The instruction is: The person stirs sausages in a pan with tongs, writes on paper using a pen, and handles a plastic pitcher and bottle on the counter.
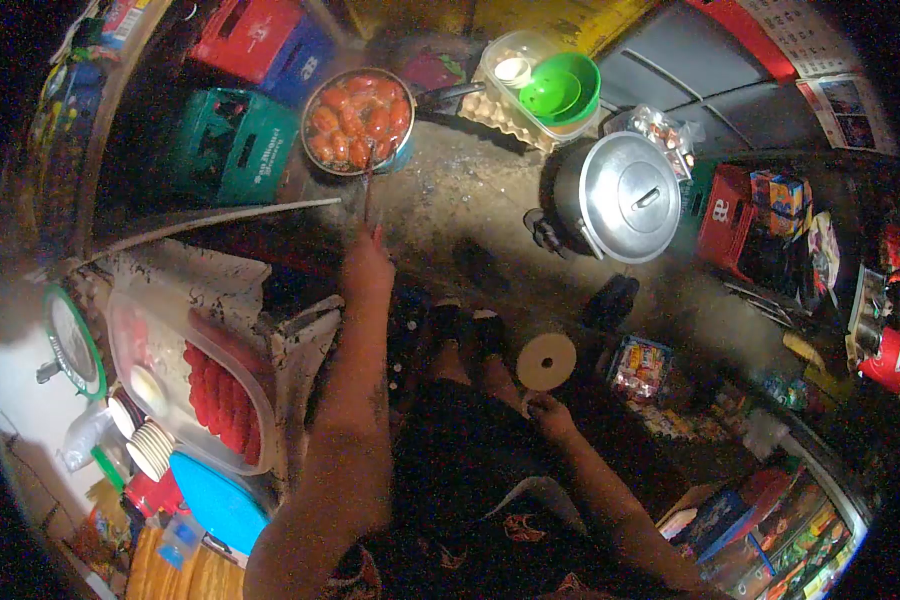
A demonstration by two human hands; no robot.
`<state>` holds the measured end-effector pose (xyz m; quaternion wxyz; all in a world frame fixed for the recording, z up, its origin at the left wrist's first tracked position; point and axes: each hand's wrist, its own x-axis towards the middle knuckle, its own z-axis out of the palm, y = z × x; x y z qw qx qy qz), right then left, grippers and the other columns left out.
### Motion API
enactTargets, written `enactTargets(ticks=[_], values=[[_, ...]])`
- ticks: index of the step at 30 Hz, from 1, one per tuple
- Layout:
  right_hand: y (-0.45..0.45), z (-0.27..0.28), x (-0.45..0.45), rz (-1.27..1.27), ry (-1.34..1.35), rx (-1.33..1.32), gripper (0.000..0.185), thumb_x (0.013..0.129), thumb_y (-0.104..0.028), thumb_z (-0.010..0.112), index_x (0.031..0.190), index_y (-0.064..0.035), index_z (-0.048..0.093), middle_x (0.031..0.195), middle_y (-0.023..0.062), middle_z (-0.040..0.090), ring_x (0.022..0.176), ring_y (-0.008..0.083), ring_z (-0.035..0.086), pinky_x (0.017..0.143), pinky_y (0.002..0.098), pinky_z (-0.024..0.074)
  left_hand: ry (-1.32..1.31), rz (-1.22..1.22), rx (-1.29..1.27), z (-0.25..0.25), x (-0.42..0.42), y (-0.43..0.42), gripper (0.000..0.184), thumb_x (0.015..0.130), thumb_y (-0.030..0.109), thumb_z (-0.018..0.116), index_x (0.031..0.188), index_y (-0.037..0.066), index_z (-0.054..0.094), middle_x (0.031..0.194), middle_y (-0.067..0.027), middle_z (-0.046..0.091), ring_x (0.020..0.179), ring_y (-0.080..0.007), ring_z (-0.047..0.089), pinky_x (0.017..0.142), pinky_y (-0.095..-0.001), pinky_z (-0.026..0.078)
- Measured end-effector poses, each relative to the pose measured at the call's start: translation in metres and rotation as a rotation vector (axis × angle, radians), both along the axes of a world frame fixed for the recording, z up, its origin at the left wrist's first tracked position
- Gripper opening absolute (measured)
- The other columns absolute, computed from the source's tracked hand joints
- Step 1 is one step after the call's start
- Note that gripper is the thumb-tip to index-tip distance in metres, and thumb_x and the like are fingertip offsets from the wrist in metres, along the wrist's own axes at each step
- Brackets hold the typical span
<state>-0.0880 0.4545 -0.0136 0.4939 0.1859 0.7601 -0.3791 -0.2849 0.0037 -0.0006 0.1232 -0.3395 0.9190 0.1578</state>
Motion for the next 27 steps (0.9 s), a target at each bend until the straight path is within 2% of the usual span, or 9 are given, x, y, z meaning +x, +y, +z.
enactTargets(ticks=[3,5,9,11,14,17,20,23,27], values=[[0.005,-0.005,0.005,0.076,0.068,-0.005,0.036,0.089,-0.022,0.064,0.12,-0.0042,0.064,0.118,0.0114,0.067,0.111,0.0239,0.062,0.098,0.0351,0.0453,-0.052,-0.022,-0.045,0.012,-0.019,-0.007,0.024,0.091,0.016,0.058,0.113,0.006,0.06,0.095,-0.0158,0.07,0.086,-0.039,0.069,0.073,-0.0502,0.054],[0.004,0.001,0.002,-0.018,0.021,-0.021,0.035,0.089,-0.022,0.064,0.119,-0.0044,0.064,0.116,0.0115,0.067,0.11,0.0239,0.062,0.097,0.0353,0.0457,-0.055,-0.032,-0.076,0.023,-0.028,-0.011,0.022,0.094,0.019,0.055,0.111,0.006,0.06,0.093,-0.0157,0.07,0.084,-0.0384,0.069,0.071,-0.0499,0.055],[-0.005,0.018,-0.009,-0.108,-0.051,0.014,0.034,0.089,-0.023,0.064,0.117,-0.0044,0.065,0.115,0.0126,0.068,0.109,0.0255,0.063,0.095,0.0362,0.0466,-0.123,-0.163,-0.156,0.012,-0.039,-0.027,0.028,0.099,0.028,0.047,0.107,0.005,0.061,0.093,-0.0168,0.07,0.085,-0.037,0.07,0.071,-0.0484,0.055],[-0.006,0.02,-0.011,-0.037,-0.028,0.027,0.034,0.088,-0.024,0.064,0.116,-0.0042,0.065,0.116,0.0135,0.067,0.11,0.0269,0.063,0.095,0.0369,0.0469,-0.079,-0.176,-0.143,0.017,-0.044,-0.028,0.033,0.1,0.032,0.044,0.106,0.004,0.061,0.094,-0.0171,0.07,0.086,-0.0368,0.069,0.072,-0.0481,0.055],[-0.01,0.026,-0.017,0.038,0.038,0.023,0.035,0.088,-0.025,0.064,0.116,-0.0038,0.066,0.117,0.0145,0.067,0.111,0.0287,0.063,0.095,0.0379,0.0473,-0.075,-0.148,-0.155,0.002,-0.051,-0.035,0.034,0.101,0.032,0.044,0.105,0.003,0.061,0.098,-0.0184,0.069,0.089,-0.0369,0.069,0.073,-0.0474,0.056],[-0.01,0.028,-0.018,0.055,0.052,0.037,0.034,0.088,-0.024,0.064,0.116,-0.0039,0.065,0.117,0.0145,0.067,0.11,0.0288,0.063,0.095,0.038,0.0475,-0.081,-0.159,-0.119,-0.016,-0.045,-0.039,0.035,0.1,0.034,0.046,0.11,0.003,0.059,0.103,-0.0202,0.068,0.092,-0.0382,0.068,0.075,-0.0486,0.055],[-0.01,0.029,-0.018,0.048,0.021,0.045,0.034,0.089,-0.022,0.063,0.117,-0.0038,0.065,0.116,0.0139,0.067,0.108,0.0274,0.064,0.095,0.0373,0.0476,-0.009,-0.113,-0.103,-0.025,-0.031,-0.036,0.031,0.098,0.029,0.05,0.116,0.005,0.058,0.105,-0.0208,0.067,0.092,-0.0391,0.068,0.076,-0.0493,0.055],[0.001,0.012,-0.007,0.001,-0.055,0.04,0.033,0.089,-0.02,0.063,0.118,-0.0034,0.064,0.115,0.0131,0.067,0.105,0.0254,0.064,0.094,0.0366,0.0477,-0.162,-0.106,-0.054,0.027,-0.03,-0.018,0.029,0.095,0.023,0.053,0.119,0.006,0.057,0.105,-0.0206,0.067,0.091,-0.0399,0.068,0.077,-0.0504,0.054],[0.004,-0.001,0.001,-0.093,-0.079,0.014,0.033,0.09,-0.018,0.063,0.118,-0.0026,0.063,0.113,0.0124,0.067,0.104,0.0235,0.063,0.093,0.0363,0.048,-0.088,-0.107,-0.014,0.013,-0.017,-0.022,0.028,0.094,0.018,0.053,0.119,0.006,0.057,0.104,-0.0203,0.067,0.09,-0.04,0.067,0.076,-0.0508,0.054]])
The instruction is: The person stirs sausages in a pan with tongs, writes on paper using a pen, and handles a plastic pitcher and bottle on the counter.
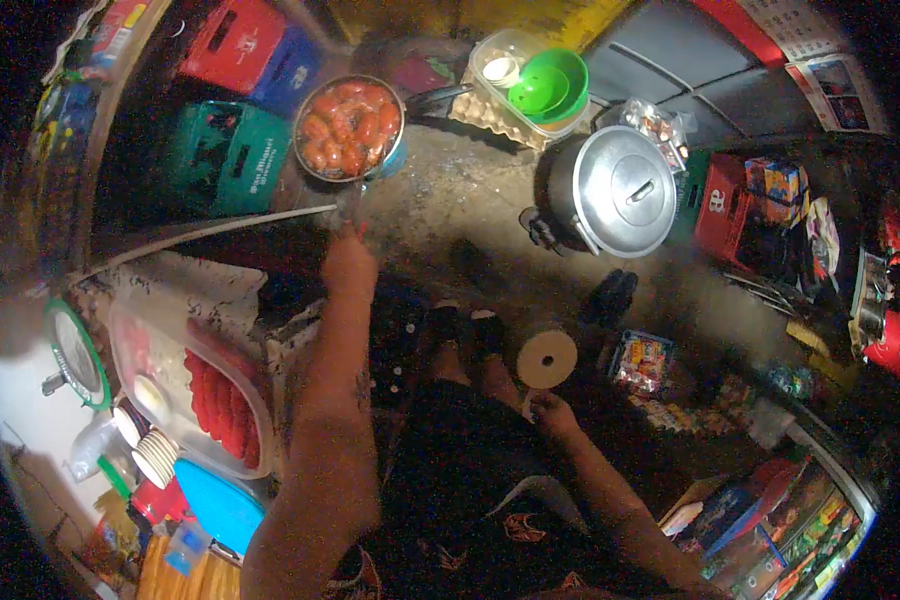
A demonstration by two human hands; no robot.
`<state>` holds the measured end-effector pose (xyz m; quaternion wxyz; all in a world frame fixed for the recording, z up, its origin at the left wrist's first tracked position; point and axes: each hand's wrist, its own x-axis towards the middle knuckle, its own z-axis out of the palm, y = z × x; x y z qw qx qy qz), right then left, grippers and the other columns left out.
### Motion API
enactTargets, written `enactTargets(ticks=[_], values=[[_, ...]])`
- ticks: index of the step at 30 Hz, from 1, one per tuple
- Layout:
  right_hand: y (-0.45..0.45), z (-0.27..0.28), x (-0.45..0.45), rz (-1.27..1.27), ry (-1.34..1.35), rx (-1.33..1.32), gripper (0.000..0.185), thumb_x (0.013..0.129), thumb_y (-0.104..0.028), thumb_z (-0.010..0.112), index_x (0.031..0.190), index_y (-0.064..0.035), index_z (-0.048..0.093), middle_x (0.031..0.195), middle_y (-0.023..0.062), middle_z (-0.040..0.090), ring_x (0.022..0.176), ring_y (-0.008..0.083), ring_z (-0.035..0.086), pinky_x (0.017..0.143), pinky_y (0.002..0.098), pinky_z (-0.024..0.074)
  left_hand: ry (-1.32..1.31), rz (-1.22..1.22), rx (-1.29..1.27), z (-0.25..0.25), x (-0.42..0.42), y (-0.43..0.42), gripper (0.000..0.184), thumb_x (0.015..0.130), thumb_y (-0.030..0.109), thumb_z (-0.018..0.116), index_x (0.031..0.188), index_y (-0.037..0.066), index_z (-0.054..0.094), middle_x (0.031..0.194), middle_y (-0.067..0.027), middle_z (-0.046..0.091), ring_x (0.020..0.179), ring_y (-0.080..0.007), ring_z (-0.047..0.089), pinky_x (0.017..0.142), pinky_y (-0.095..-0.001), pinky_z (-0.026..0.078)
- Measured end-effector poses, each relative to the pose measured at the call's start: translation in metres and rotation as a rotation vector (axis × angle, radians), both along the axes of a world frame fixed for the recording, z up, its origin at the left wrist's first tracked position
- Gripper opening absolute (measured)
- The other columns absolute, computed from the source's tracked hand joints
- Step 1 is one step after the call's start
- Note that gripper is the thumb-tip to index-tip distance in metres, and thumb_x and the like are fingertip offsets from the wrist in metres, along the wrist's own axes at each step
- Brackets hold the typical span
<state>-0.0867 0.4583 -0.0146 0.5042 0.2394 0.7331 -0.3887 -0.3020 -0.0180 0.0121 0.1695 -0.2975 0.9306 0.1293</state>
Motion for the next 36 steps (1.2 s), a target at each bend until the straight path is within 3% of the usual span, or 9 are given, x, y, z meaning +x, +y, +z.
enactTargets(ticks=[2,5,15,18,23,29,36], values=[[0.0,-0.001,0.001,-0.011,0.042,-0.036,0.032,0.09,-0.018,0.063,0.118,-0.0027,0.063,0.114,0.0119,0.067,0.104,0.0236,0.063,0.093,0.0362,0.0479,0.057,-0.043,0.067,-0.008,0.007,-0.003,0.029,0.094,0.019,0.052,0.119,0.006,0.057,0.103,-0.0203,0.067,0.091,-0.04,0.067,0.077,-0.0512,0.053],[0.004,-0.012,0.011,0.065,0.118,-0.028,0.032,0.089,-0.018,0.063,0.117,-0.0033,0.064,0.115,0.0113,0.067,0.105,0.0237,0.063,0.094,0.0362,0.0476,-0.062,0.063,0.045,0.029,-0.003,0.019,0.027,0.095,0.019,0.05,0.118,0.006,0.058,0.1,-0.0208,0.068,0.09,-0.04,0.067,0.076,-0.0515,0.053],[-0.01,0.014,-0.008,0.205,0.06,0.12,0.031,0.089,-0.021,0.064,0.115,-0.0048,0.066,0.118,0.0123,0.067,0.11,0.0269,0.063,0.096,0.0375,0.0473,0.151,0.077,-0.045,-0.008,-0.017,0.0,0.026,0.094,0.016,0.052,0.116,0.003,0.056,0.096,-0.0237,0.068,0.084,-0.0408,0.068,0.072,-0.0506,0.054],[-0.015,0.027,-0.013,0.033,0.052,0.027,0.031,0.089,-0.021,0.065,0.116,-0.0052,0.066,0.117,0.0113,0.068,0.11,0.0249,0.063,0.096,0.0366,0.0472,0.108,0.065,-0.072,-0.015,-0.03,-0.008,0.022,0.093,0.014,0.052,0.112,0.002,0.057,0.096,-0.0233,0.069,0.084,-0.0415,0.068,0.073,-0.049,0.055],[0.002,-0.006,0.017,0.031,0.244,-0.052,0.031,0.088,-0.021,0.066,0.115,-0.0058,0.066,0.114,0.0099,0.068,0.107,0.0234,0.063,0.095,0.0359,0.0472,0.109,0.088,-0.096,-0.038,-0.045,-0.018,0.021,0.09,0.014,0.056,0.108,0.003,0.06,0.098,-0.0224,0.069,0.086,-0.0407,0.069,0.074,-0.0492,0.056],[-0.002,-0.001,0.016,0.08,0.149,0.04,0.033,0.087,-0.022,0.067,0.116,-0.0062,0.066,0.112,0.0099,0.068,0.105,0.0231,0.064,0.095,0.0355,0.0472,0.133,0.155,0.075,-0.049,-0.042,-0.026,0.035,0.084,0.02,0.067,0.115,0.004,0.06,0.105,-0.0222,0.067,0.093,-0.0408,0.067,0.079,-0.05,0.053],[-0.008,0.009,0.009,0.161,0.119,0.085,0.035,0.088,-0.027,0.064,0.115,-0.005,0.065,0.112,0.013,0.068,0.104,0.0262,0.064,0.093,0.0359,0.0475,0.154,0.174,0.111,-0.039,-0.025,-0.016,0.045,0.083,0.017,0.069,0.124,0.002,0.056,0.108,-0.0225,0.067,0.099,-0.0402,0.065,0.084,-0.0493,0.052]])
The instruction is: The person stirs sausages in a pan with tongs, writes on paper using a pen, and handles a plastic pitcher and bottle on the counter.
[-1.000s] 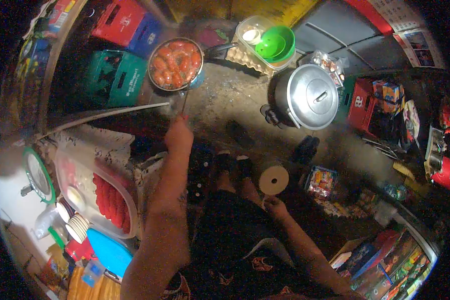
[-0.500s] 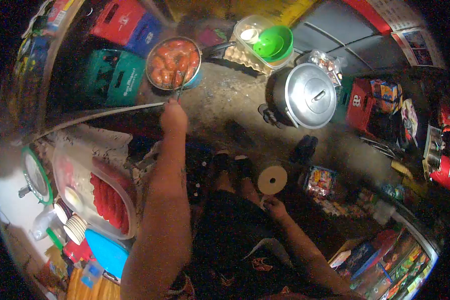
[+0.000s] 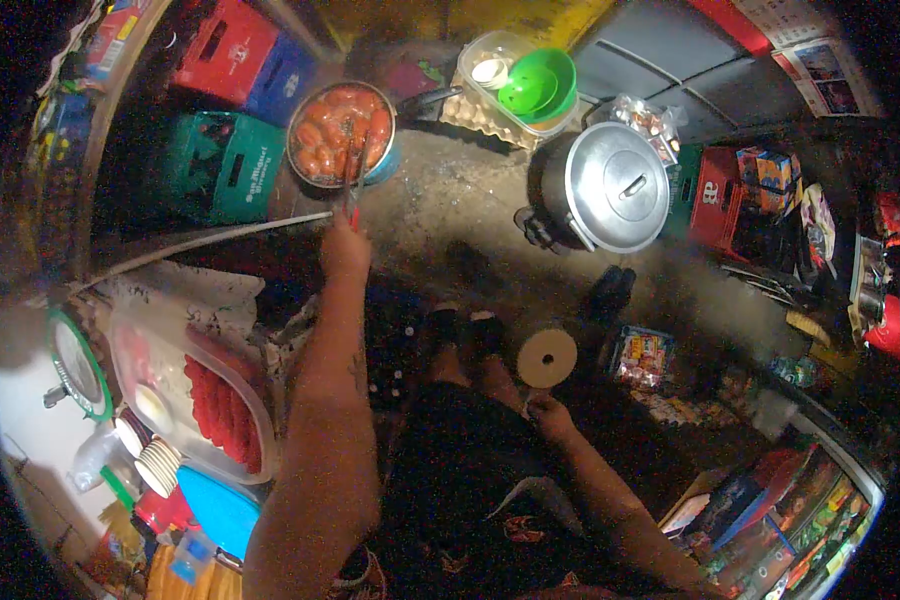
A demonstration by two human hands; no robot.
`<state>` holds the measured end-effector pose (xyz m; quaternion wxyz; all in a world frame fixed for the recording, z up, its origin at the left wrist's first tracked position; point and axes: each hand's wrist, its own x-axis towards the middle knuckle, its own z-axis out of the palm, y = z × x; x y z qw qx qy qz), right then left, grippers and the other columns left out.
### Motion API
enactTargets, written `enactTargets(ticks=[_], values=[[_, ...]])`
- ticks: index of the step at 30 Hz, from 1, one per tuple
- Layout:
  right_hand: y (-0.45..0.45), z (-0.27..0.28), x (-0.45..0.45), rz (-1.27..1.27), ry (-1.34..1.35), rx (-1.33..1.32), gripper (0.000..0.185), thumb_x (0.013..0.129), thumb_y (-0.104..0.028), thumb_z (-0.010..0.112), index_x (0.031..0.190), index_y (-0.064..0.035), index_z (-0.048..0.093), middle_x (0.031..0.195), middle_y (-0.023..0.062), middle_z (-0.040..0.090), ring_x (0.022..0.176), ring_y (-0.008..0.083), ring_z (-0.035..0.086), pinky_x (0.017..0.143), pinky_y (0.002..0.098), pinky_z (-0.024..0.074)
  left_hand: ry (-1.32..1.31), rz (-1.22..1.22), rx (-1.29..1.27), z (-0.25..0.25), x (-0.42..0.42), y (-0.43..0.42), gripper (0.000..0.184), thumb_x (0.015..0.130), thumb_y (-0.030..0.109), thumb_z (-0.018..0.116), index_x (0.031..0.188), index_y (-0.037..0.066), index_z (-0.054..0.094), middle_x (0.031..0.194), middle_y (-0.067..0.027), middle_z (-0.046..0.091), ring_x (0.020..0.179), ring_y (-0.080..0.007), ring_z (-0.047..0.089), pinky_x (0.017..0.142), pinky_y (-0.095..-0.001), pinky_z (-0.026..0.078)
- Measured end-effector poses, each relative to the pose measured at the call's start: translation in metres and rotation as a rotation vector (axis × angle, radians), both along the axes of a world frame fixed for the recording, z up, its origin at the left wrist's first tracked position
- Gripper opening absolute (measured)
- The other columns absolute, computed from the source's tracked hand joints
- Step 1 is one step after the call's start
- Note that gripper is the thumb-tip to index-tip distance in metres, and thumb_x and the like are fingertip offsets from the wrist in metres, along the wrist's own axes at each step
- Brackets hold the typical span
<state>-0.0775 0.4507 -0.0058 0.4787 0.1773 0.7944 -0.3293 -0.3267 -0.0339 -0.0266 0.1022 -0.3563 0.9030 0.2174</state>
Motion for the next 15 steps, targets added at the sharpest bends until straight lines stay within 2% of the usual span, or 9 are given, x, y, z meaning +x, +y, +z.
enactTargets(ticks=[2,5,6,8,12,15], values=[[-0.005,0.011,-0.008,-0.023,-0.042,-0.031,0.036,0.088,-0.029,0.064,0.115,-0.0046,0.064,0.111,0.0135,0.068,0.103,0.0267,0.064,0.091,0.0367,0.0478,0.05,0.006,0.073,-0.024,0.008,-0.008,0.047,0.083,0.016,0.069,0.126,0.002,0.055,0.107,-0.0223,0.067,0.099,-0.0402,0.065,0.084,-0.0491,0.052],[-0.008,0.013,-0.011,-0.044,-0.033,-0.08,0.035,0.088,-0.029,0.065,0.114,-0.0043,0.064,0.11,0.0134,0.068,0.102,0.0263,0.064,0.09,0.0373,0.048,0.105,-0.021,0.186,-0.034,0.008,-0.003,0.046,0.083,0.014,0.068,0.126,0.003,0.056,0.107,-0.0221,0.067,0.098,-0.0398,0.066,0.082,-0.0487,0.052],[-0.007,0.011,-0.01,-0.05,-0.018,-0.097,0.035,0.088,-0.029,0.065,0.114,-0.0043,0.064,0.109,0.0132,0.068,0.101,0.026,0.064,0.09,0.0374,0.048,0.088,-0.043,0.173,-0.029,0.006,0.001,0.046,0.083,0.014,0.068,0.126,0.003,0.056,0.107,-0.022,0.067,0.098,-0.0394,0.066,0.082,-0.0485,0.053],[-0.007,0.009,-0.007,-0.085,-0.005,-0.108,0.034,0.089,-0.027,0.065,0.114,-0.0049,0.064,0.111,0.0126,0.068,0.102,0.0245,0.064,0.09,0.0363,0.0479,-0.054,-0.125,-0.005,0.014,-0.001,0.022,0.042,0.083,0.013,0.067,0.123,0.003,0.058,0.108,-0.0218,0.067,0.098,-0.0382,0.066,0.081,-0.0478,0.053],[0.006,-0.018,0.008,0.008,0.039,-0.045,0.034,0.089,-0.025,0.066,0.117,-0.0046,0.064,0.114,0.0118,0.068,0.104,0.0219,0.064,0.092,0.0343,0.0476,0.014,0.005,-0.018,0.011,-0.005,0.028,0.034,0.084,0.014,0.067,0.116,0.004,0.063,0.1,-0.0215,0.069,0.093,-0.038,0.067,0.079,-0.0476,0.053],[0.007,-0.018,0.011,-0.067,0.017,-0.046,0.036,0.089,-0.024,0.066,0.118,-0.0029,0.064,0.116,0.0123,0.067,0.105,0.0217,0.064,0.094,0.0342,0.0473,0.112,0.086,0.085,-0.002,-0.01,0.015,0.032,0.084,0.016,0.068,0.113,0.004,0.064,0.095,-0.0217,0.07,0.09,-0.0399,0.068,0.079,-0.0489,0.053]])
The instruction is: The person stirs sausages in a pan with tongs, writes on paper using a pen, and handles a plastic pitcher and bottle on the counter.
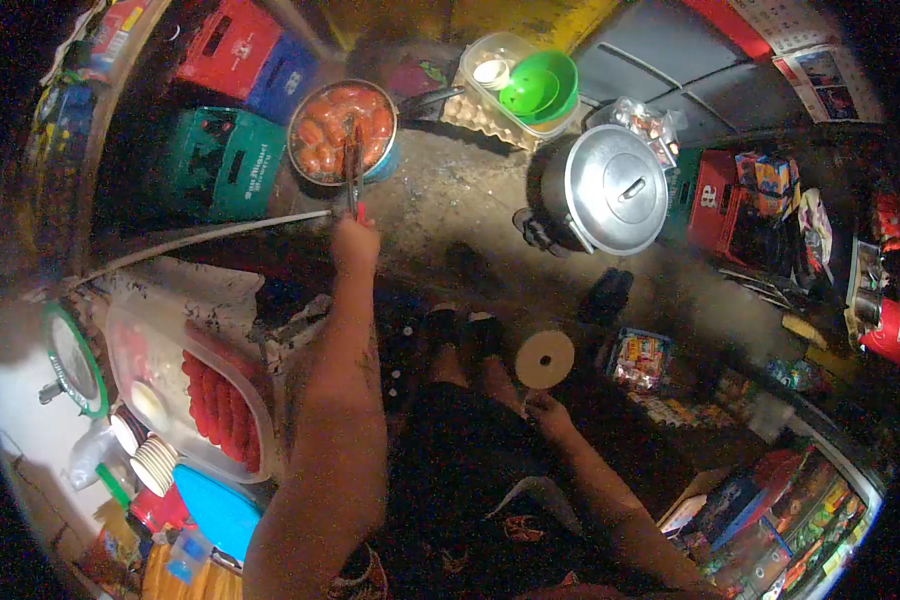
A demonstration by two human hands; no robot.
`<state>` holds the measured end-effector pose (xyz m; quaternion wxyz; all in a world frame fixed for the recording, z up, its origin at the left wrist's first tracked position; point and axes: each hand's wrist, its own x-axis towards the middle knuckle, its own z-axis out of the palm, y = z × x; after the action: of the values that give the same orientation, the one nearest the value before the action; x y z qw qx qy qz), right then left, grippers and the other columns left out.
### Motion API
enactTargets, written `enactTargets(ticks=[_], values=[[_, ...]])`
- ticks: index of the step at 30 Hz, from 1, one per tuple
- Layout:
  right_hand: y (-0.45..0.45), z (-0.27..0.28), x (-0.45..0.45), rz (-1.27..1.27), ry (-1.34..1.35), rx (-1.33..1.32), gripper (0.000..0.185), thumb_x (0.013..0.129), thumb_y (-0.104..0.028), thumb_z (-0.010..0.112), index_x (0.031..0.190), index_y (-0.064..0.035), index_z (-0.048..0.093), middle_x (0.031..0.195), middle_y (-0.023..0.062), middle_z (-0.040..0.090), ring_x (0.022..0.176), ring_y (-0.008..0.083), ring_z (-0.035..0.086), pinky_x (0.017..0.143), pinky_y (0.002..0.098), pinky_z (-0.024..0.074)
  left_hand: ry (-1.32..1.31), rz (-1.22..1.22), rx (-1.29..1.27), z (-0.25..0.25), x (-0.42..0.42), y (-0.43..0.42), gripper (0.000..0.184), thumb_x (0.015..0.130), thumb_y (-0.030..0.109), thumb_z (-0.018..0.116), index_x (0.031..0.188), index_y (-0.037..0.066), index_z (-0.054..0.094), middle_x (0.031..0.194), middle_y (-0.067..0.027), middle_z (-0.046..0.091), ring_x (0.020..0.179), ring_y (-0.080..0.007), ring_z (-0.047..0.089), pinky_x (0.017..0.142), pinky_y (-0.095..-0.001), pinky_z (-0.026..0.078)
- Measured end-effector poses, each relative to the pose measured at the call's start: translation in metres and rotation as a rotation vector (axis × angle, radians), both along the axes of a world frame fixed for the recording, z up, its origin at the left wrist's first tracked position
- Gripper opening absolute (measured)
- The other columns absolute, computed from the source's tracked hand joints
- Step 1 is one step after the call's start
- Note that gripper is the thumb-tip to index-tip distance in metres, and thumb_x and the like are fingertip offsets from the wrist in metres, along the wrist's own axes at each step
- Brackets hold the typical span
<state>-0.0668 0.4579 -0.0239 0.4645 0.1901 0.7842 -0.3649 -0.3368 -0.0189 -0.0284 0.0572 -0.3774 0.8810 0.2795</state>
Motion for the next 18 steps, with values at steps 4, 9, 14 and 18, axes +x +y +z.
enactTargets(ticks=[4,9,14,18], values=[[-0.007,0.017,-0.01,0.05,-0.032,0.019,0.034,0.089,-0.022,0.064,0.116,-0.0011,0.065,0.114,0.0135,0.068,0.106,0.0238,0.064,0.094,0.0361,0.0475,0.012,0.028,0.086,-0.036,0.001,-0.015,0.032,0.083,0.018,0.07,0.11,0.002,0.064,0.093,-0.023,0.069,0.089,-0.0424,0.067,0.079,-0.0499,0.053],[-0.017,0.036,-0.021,0.034,-0.027,0.016,0.03,0.089,-0.02,0.063,0.112,-0.0011,0.066,0.113,0.0148,0.068,0.106,0.0264,0.064,0.093,0.0378,0.0478,-0.058,-0.063,-0.043,-0.005,0.006,-0.001,0.031,0.082,0.018,0.07,0.106,0.0,0.062,0.094,-0.0236,0.069,0.09,-0.043,0.067,0.08,-0.0498,0.053],[-0.002,0.005,-0.004,0.027,-0.052,0.008,0.033,0.088,-0.02,0.063,0.116,-0.002,0.064,0.113,0.0148,0.068,0.105,0.0261,0.065,0.092,0.0371,0.0489,-0.073,-0.188,-0.087,0.009,0.011,0.015,0.032,0.083,0.018,0.07,0.109,0.001,0.061,0.098,-0.0226,0.068,0.092,-0.0407,0.067,0.08,-0.0492,0.053],[-0.002,0.009,-0.009,0.096,-0.024,0.029,0.035,0.089,-0.021,0.063,0.119,-0.0031,0.063,0.113,0.0128,0.068,0.104,0.0235,0.065,0.09,0.0365,0.0497,-0.141,-0.09,-0.124,0.011,0.003,0.022,0.033,0.083,0.02,0.07,0.11,0.003,0.062,0.101,-0.0216,0.068,0.094,-0.0391,0.067,0.08,-0.0485,0.053]])
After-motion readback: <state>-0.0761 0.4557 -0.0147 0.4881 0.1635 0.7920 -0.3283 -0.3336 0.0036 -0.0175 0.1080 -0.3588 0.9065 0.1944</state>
